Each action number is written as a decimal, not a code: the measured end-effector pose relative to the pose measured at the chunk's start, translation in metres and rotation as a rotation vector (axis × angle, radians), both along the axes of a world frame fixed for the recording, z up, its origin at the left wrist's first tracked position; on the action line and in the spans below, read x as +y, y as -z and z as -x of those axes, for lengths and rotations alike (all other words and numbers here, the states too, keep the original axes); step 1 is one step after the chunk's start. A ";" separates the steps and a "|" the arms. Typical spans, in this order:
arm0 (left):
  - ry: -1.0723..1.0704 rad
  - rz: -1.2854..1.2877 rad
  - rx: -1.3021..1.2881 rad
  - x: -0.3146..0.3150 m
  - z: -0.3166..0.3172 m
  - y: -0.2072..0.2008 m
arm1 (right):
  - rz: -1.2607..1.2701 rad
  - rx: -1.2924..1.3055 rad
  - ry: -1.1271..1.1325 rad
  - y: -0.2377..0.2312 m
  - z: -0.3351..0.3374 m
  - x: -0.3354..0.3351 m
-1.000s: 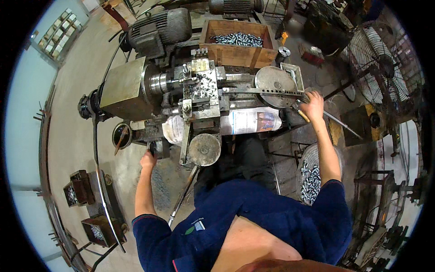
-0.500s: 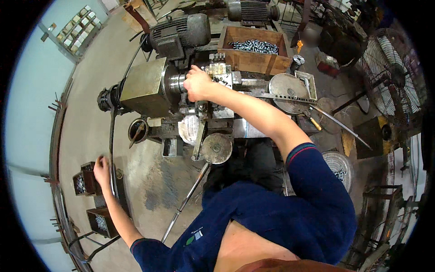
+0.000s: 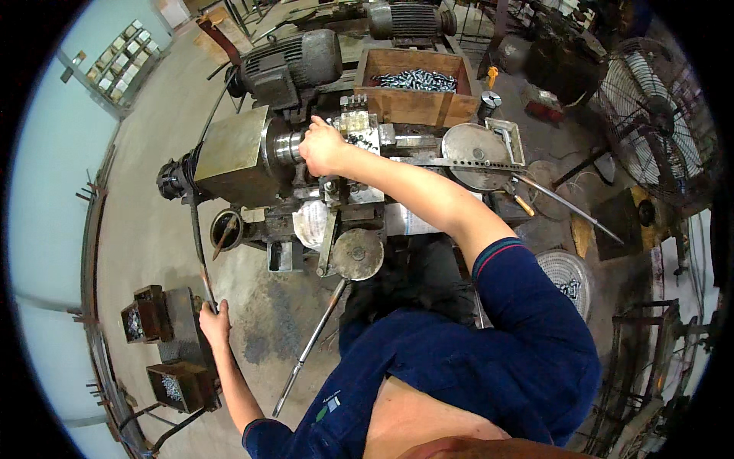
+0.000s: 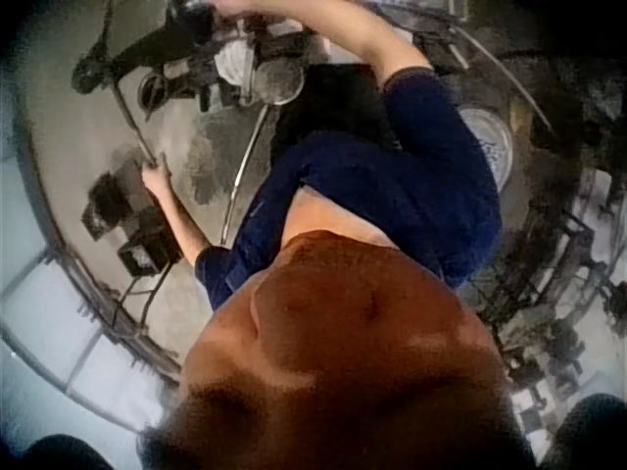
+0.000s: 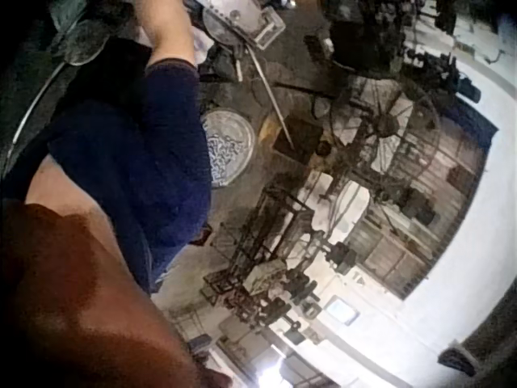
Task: The person operates a lathe machine by repeatedly loading small metal cylinders into a chuck, turning handles to advance tools or engage the workpiece, and then removing the processed parts and placing them into a large metal container.
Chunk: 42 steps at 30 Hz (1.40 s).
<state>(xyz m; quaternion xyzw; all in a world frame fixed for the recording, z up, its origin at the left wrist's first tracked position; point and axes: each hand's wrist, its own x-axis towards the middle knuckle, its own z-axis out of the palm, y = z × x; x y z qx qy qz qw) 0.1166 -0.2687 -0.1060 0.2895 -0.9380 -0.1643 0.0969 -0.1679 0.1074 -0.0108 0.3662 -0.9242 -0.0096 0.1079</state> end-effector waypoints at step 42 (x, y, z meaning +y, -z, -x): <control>0.027 -0.792 0.101 -0.030 0.039 0.007 | 0.201 -0.653 1.453 0.238 -0.376 0.433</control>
